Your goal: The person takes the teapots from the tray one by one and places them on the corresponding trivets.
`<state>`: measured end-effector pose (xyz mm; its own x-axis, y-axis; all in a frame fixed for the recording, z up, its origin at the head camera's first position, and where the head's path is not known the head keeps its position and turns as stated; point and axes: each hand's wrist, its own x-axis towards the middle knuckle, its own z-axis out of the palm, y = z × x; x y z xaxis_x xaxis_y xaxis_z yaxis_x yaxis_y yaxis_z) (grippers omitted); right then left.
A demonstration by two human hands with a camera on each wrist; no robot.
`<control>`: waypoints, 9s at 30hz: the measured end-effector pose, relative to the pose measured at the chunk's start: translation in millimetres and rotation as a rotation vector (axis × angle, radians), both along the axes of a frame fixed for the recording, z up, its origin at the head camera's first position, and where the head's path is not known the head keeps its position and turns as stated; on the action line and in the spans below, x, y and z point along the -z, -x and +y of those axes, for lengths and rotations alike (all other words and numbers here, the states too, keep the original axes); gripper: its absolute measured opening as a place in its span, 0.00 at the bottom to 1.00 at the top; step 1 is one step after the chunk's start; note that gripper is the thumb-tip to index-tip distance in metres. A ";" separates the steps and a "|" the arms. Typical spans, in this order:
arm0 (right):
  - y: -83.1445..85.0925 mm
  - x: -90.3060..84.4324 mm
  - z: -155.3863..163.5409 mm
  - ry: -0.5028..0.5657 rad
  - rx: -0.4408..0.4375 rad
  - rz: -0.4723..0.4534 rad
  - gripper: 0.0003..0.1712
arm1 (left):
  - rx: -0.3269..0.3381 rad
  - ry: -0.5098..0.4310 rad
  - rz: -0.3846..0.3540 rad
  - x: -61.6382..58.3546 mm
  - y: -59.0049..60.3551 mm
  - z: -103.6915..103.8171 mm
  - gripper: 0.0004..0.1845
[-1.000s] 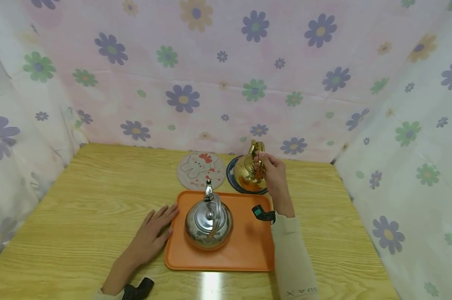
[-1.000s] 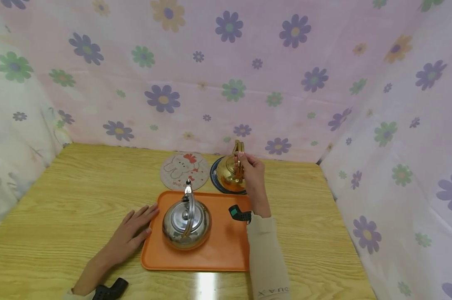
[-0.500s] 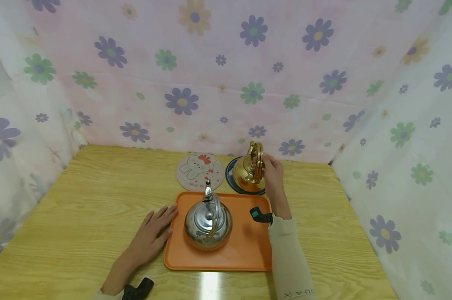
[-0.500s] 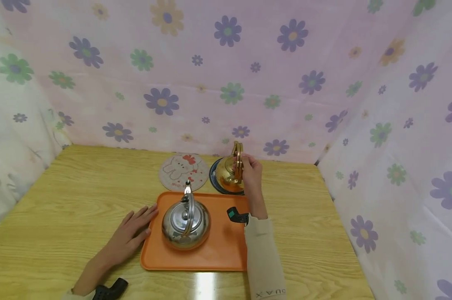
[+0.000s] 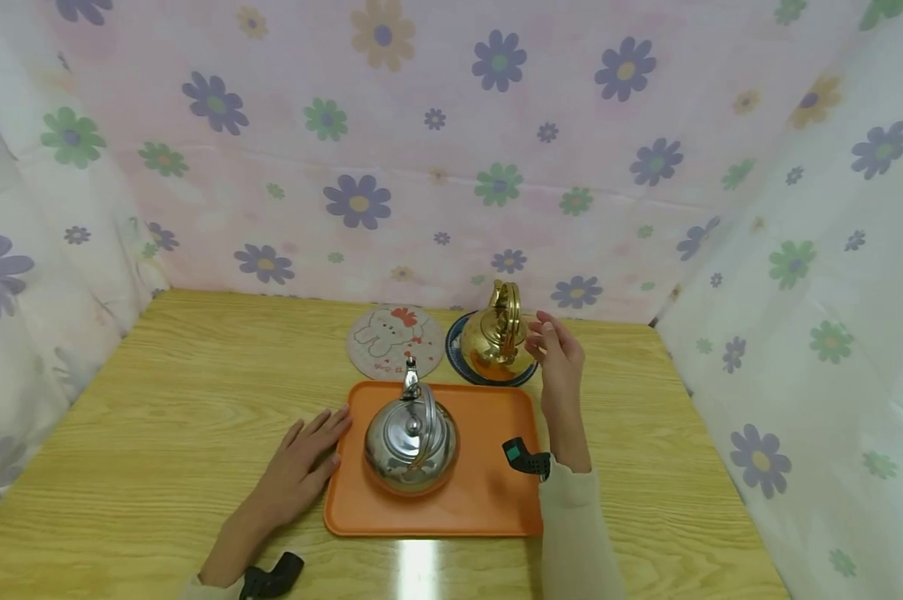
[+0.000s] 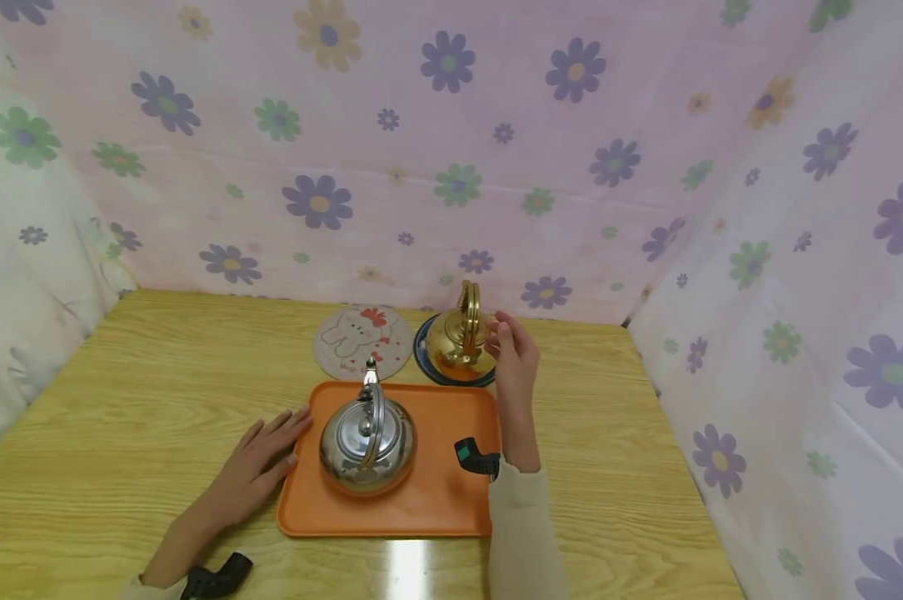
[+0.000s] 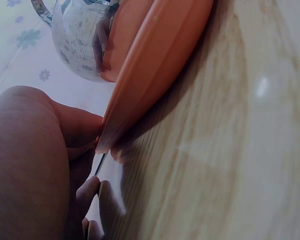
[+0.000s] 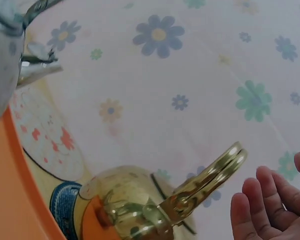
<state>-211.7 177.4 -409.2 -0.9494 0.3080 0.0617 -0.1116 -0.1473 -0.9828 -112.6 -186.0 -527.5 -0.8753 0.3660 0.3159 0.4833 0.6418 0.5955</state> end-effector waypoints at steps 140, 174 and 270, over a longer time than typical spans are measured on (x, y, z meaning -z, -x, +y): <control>-75.3 15.7 -131.1 0.131 -0.286 -0.099 0.16 | -0.004 0.001 0.005 -1.3 -0.4 0.1 0.27; -67.9 18.7 -135.6 -0.027 -0.315 0.033 0.18 | -0.003 -0.005 -0.021 -5.9 -2.0 0.3 0.27; -52.6 23.2 -151.6 -0.032 -0.277 0.212 0.13 | -0.013 -0.024 -0.012 2.4 1.6 2.4 0.27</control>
<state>-159.1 25.8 -432.5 -0.9616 0.0354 0.2720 -0.2740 -0.1699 -0.9466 -114.2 -183.6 -529.9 -0.8837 0.3468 0.3144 0.4678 0.6332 0.6166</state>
